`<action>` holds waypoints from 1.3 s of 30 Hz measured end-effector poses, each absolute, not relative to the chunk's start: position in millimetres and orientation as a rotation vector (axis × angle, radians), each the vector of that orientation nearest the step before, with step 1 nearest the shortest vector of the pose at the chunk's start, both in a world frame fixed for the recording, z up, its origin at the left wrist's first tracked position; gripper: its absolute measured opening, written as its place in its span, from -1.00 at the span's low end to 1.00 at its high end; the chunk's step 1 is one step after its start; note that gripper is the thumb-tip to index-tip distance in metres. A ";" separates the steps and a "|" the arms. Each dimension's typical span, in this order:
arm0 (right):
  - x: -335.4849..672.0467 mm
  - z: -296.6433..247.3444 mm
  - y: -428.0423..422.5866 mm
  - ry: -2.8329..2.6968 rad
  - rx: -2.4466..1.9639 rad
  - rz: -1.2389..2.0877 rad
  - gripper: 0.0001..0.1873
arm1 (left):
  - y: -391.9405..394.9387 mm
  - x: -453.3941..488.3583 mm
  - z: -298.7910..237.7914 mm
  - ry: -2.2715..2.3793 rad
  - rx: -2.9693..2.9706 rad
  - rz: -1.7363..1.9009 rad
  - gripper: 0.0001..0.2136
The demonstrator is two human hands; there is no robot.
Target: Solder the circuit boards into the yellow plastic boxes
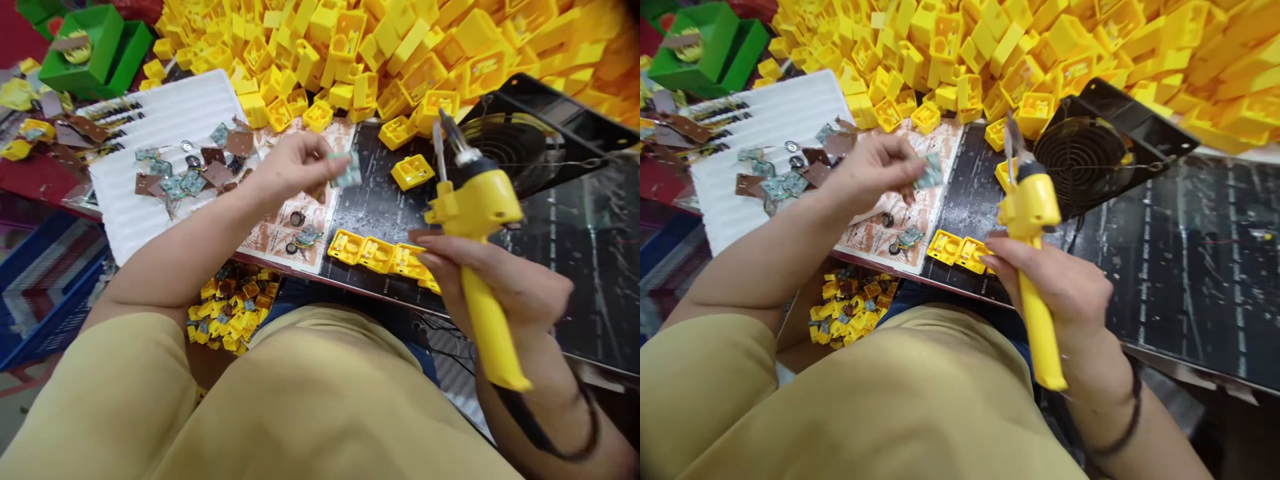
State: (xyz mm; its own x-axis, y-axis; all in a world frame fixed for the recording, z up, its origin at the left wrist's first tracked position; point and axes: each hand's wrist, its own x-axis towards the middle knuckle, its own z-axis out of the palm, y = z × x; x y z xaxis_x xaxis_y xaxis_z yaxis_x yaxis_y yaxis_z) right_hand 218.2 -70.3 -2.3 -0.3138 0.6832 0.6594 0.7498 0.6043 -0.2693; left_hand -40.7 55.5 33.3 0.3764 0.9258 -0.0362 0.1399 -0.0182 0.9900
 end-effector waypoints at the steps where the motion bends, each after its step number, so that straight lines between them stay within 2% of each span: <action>1: 214.7 -2.3 -64.4 -2.081 -1.074 -0.109 -0.77 | 51.1 -27.6 29.2 1.017 1.431 0.689 -0.65; 5: 214.6 -4.5 -51.8 -2.127 -0.917 -0.142 -0.59 | 36.3 7.9 20.3 0.892 1.231 0.372 -0.61; 10: 226.8 -10.0 -55.5 -2.066 -0.943 -0.214 -0.52 | 28.6 6.1 16.8 0.774 0.961 0.260 -0.56; 14: 224.4 -10.1 -60.2 -1.977 -1.036 -0.266 -0.53 | 21.0 -14.0 15.5 0.711 0.749 0.380 -0.65; 18: 212.1 -10.4 -65.4 -1.899 -1.104 -0.299 -0.54 | 2.3 -12.8 10.3 0.767 0.804 0.589 -0.50; 25: 197.0 -22.1 -76.9 -1.750 -1.030 -0.142 -0.39 | -11.2 18.6 3.6 0.769 0.904 0.965 -0.77; 29: 191.6 -25.3 -78.4 -1.729 -1.016 -0.200 -0.45 | -11.0 27.4 3.1 0.825 1.005 1.002 -0.89; 34: 204.7 -20.6 -84.1 -1.818 -1.077 -0.236 -0.63 | -13.3 30.1 7.4 0.805 1.036 0.859 -0.72; 37: 238.9 -17.3 -96.1 -1.884 -1.210 -0.284 -0.81 | -5.3 17.8 16.9 0.933 1.338 0.653 -0.73; 38: 254.0 -15.9 -101.5 -1.899 -1.244 -0.236 -0.80 | -1.6 12.4 20.9 0.982 1.497 0.556 -0.77; 39: 269.9 -14.1 -107.3 -1.940 -1.257 -0.165 -0.67 | 1.9 7.5 24.9 1.029 1.668 0.449 -0.82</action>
State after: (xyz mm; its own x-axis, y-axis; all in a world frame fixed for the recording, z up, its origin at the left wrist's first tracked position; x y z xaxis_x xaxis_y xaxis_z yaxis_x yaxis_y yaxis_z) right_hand 269.9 -107.3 -14.1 -0.1851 0.7106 0.6789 0.8147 0.4972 -0.2983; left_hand 7.5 1.9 24.9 0.5554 0.8074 -0.1990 0.4031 -0.0521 0.9137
